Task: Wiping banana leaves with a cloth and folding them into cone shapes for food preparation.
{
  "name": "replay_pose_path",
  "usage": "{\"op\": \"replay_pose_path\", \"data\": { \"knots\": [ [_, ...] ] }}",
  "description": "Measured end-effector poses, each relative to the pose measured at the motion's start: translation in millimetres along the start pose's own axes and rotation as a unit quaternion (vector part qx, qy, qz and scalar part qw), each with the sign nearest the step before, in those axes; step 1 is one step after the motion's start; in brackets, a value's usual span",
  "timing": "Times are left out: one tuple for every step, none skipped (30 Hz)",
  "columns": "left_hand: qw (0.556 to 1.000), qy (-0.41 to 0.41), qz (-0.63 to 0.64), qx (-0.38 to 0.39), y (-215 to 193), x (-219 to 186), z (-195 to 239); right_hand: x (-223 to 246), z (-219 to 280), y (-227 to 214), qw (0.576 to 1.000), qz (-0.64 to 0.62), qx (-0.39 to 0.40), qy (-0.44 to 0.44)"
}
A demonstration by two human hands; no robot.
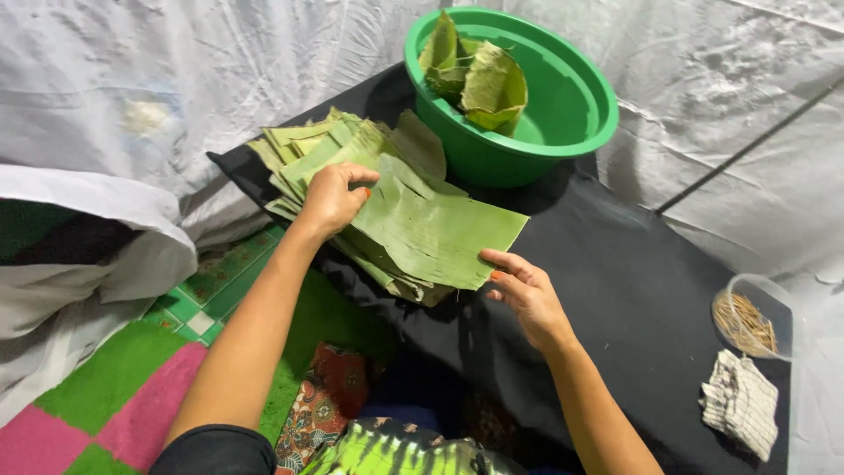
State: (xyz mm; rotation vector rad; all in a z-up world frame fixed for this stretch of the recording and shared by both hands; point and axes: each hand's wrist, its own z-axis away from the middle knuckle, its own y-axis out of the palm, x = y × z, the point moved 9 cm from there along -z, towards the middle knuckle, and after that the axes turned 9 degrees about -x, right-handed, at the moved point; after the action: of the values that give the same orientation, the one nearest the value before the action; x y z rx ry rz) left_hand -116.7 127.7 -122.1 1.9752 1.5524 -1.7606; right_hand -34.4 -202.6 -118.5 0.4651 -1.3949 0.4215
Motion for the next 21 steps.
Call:
{"op": "replay_pose_path", "data": {
  "knots": [
    [1.000, 0.003, 0.001, 0.004, 5.0, -8.4, 2.0, 0.0, 2.4, -8.2, 1.000, -0.001, -0.005, -0.001],
    [1.000, -0.003, 0.018, 0.023, 12.3, -15.9, 4.3, -0.1, 5.5, -16.4, 1.000, 0.004, -0.012, 0.003],
    [0.998, -0.009, 0.035, 0.041, 19.8, -23.5, 6.8, -0.4, 8.6, -24.8, 1.000, 0.009, -0.019, 0.006],
    [0.998, -0.005, 0.036, 0.047, 28.4, -27.1, 7.1, -1.4, 9.9, -33.9, 1.000, 0.007, -0.026, 0.006],
    [0.998, 0.003, 0.038, 0.056, 37.8, -31.6, 7.9, -2.4, 11.5, -43.4, 0.999, 0.011, -0.033, 0.004],
    [0.997, 0.013, 0.040, 0.065, 47.1, -36.6, 8.8, -3.1, 13.7, -53.0, 0.999, 0.014, -0.041, 0.001],
    [0.996, 0.017, 0.041, 0.071, 50.1, -47.0, 11.4, -4.2, 15.2, -61.9, 0.999, 0.012, -0.048, 0.001],
    [0.995, 0.021, 0.045, 0.084, 54.3, -57.8, 14.0, -4.6, 16.5, -70.6, 0.998, 0.014, -0.054, -0.001],
    [0.994, 0.025, 0.048, 0.098, 58.3, -68.6, 16.8, -5.1, 18.0, -79.3, 0.998, 0.016, -0.060, -0.003],
    [0.993, 0.030, 0.050, 0.103, 63.2, -75.1, 18.8, -6.5, 19.8, -88.2, 0.998, 0.014, -0.068, -0.004],
    [0.992, 0.035, 0.055, 0.110, 68.4, -81.8, 21.2, -7.8, 21.7, -97.3, 0.997, 0.013, -0.076, -0.007],
    [0.991, 0.040, 0.060, 0.117, 73.7, -88.6, 22.5, -8.5, 22.7, -106.5, 0.996, 0.012, -0.084, -0.009],
    [0.990, 0.044, 0.061, 0.123, 81.0, -92.7, 23.0, -10.3, 23.4, -114.9, 0.996, 0.011, -0.091, -0.010],
    [0.989, 0.056, 0.050, 0.127, 88.2, -96.7, 24.9, -12.8, 25.0, -123.5, 0.995, 0.012, -0.099, -0.012],
    [0.988, 0.067, 0.038, 0.131, 95.4, -100.7, 26.6, -15.4, 26.6, -132.0, 0.994, 0.013, -0.106, -0.013],
    [0.987, 0.070, 0.040, 0.136, 106.5, -100.4, 27.2, -14.7, 28.6, -138.1, 0.994, 0.011, -0.112, -0.013],
    [0.987, 0.071, 0.040, 0.136, 116.9, -99.5, 27.3, -13.9, 30.6, -144.6, 0.992, 0.013, -0.122, -0.014],
    [0.987, 0.072, 0.039, 0.135, 126.6, -97.9, 28.3, -13.9, 33.3, -150.4, 0.991, 0.015, -0.131, -0.016],
    [0.986, 0.076, 0.040, 0.140, 132.8, -101.6, 30.4, -14.3, 35.6, -155.2, 0.990, 0.013, -0.136, -0.016],
    [0.985, 0.092, 0.027, 0.146, 139.5, -106.3, 32.2, -14.3, 37.1, -159.6, 0.990, 0.016, -0.142, -0.018],
    [0.982, 0.109, 0.014, 0.153, 146.3, -111.0, 34.1, -14.4, 38.6, -164.0, 0.989, 0.019, -0.147, -0.019]
  ]
}}
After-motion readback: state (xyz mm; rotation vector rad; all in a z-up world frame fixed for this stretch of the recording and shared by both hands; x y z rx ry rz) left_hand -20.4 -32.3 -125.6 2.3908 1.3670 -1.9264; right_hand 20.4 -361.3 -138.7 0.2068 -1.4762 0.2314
